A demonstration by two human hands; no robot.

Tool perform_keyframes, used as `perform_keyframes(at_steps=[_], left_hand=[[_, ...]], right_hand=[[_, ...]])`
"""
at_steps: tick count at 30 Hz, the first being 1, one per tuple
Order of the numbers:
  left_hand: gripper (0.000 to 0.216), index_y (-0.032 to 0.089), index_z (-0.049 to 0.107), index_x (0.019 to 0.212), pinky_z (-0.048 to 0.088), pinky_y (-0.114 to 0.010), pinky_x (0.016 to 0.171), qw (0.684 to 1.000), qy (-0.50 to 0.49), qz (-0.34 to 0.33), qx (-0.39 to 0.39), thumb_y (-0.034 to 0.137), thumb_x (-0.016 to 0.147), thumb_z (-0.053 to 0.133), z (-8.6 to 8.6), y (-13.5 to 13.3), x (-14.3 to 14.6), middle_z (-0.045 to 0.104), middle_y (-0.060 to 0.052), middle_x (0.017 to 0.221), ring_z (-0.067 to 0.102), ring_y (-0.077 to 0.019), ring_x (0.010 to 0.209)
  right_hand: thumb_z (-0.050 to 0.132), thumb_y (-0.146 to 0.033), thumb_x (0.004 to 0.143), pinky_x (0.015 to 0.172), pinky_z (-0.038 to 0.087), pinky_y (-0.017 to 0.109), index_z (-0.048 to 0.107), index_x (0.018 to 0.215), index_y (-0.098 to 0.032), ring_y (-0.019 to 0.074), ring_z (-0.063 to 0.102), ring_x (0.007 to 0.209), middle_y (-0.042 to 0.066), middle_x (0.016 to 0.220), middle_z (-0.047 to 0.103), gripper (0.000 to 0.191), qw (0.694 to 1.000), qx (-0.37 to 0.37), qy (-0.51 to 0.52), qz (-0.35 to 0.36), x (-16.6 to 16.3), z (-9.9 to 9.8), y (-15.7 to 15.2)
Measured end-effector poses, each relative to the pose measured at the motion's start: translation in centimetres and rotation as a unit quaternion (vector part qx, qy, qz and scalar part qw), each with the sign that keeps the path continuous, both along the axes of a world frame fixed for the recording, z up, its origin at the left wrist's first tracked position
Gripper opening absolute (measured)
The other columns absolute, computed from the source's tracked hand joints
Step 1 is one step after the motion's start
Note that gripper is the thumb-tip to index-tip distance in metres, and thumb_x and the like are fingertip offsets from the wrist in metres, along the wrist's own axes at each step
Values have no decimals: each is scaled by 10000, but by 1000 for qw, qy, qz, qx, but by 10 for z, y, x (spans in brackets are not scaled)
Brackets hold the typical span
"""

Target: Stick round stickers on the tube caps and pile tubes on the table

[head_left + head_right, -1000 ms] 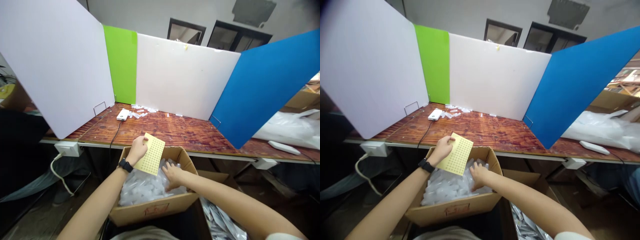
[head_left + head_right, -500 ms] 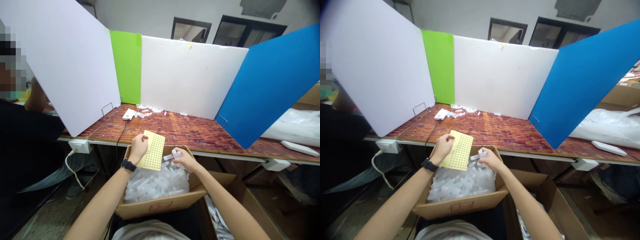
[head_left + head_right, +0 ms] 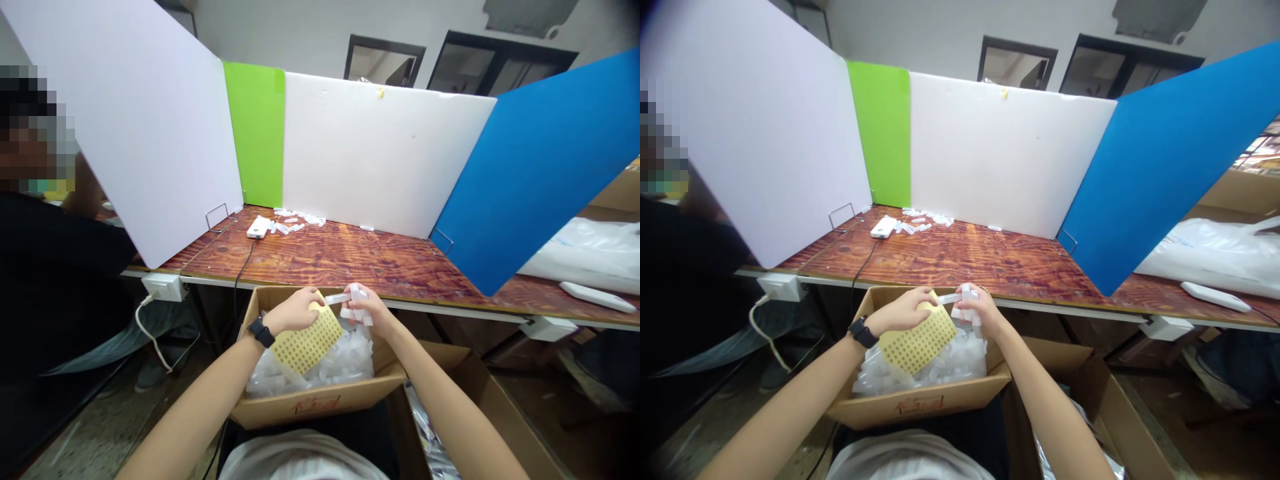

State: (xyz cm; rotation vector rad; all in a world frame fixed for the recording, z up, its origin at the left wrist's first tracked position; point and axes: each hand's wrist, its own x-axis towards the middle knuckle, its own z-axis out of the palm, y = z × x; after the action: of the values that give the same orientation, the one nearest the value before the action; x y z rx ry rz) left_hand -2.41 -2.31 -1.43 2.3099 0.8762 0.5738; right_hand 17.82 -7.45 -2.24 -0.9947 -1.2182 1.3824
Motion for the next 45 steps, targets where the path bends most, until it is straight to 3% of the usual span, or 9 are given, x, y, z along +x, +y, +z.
perform_keyframes(at_steps=[6,10,15,21,26,31,36,40,45], left_hand=[[563,162,490,1190,190,-430,1047,997,-53,-44,-31,415,695,574,9,-9,8,279,-126,1392,221,-292,1284],[685,180,427,1241,254,-440,1014,972,-189,-105,-89,492,659,609,10,-11,22,361,-131,1342,300,-310,1240],[428,177,537,1099,383,-327,910,880,-453,40,-133,421,748,545,20,-14,37,537,-111,1156,481,-221,1082],[378,111,617,829,441,-226,574,786,-526,209,-248,467,730,538,11,-8,52,632,-77,740,581,-140,635],[343,114,562,656,410,-217,484,713,-552,260,-347,447,734,541,11,9,47,589,-46,575,547,-117,495],[273,143,467,622,427,-213,491,626,-617,240,-413,366,705,601,25,25,24,559,-4,542,535,-92,461],[285,164,526,755,207,-156,337,705,-504,221,-447,423,668,611,22,21,21,451,59,424,316,-34,296],[515,141,502,573,192,-184,331,776,-389,215,-448,654,630,494,18,12,27,451,16,399,344,-55,300],[615,148,469,503,281,-204,359,770,-378,170,-485,744,618,371,13,13,28,442,-1,389,411,-88,339]], right_hand=[[565,-202,634,351,345,184,477,859,-219,97,493,414,-32,616,572,242,985,43,136,-93,-4,10,6],[568,-180,617,359,345,183,494,841,-225,98,489,421,-36,603,567,240,981,34,181,-65,-38,26,11],[550,-254,620,368,340,183,527,795,-203,117,520,498,-21,604,564,183,958,-15,281,-61,-80,33,21],[570,-230,592,313,252,163,541,778,-188,79,428,399,-43,551,535,192,956,-57,278,-78,-90,17,32],[549,-235,607,316,252,154,567,765,-172,86,471,443,-26,594,561,171,972,-54,198,-115,-90,10,32],[555,-190,574,306,248,164,503,578,-138,70,439,366,-6,499,542,73,970,-58,158,-178,-77,7,38],[542,-194,604,301,247,151,488,802,-178,56,369,317,-71,439,483,206,961,-41,181,-207,-63,14,41],[540,-242,662,304,297,176,425,982,-225,86,401,303,-90,457,498,341,973,41,125,-187,-60,20,35],[571,-307,706,393,383,218,427,821,-226,93,484,396,-42,679,562,201,969,181,-108,-132,-68,17,20]])
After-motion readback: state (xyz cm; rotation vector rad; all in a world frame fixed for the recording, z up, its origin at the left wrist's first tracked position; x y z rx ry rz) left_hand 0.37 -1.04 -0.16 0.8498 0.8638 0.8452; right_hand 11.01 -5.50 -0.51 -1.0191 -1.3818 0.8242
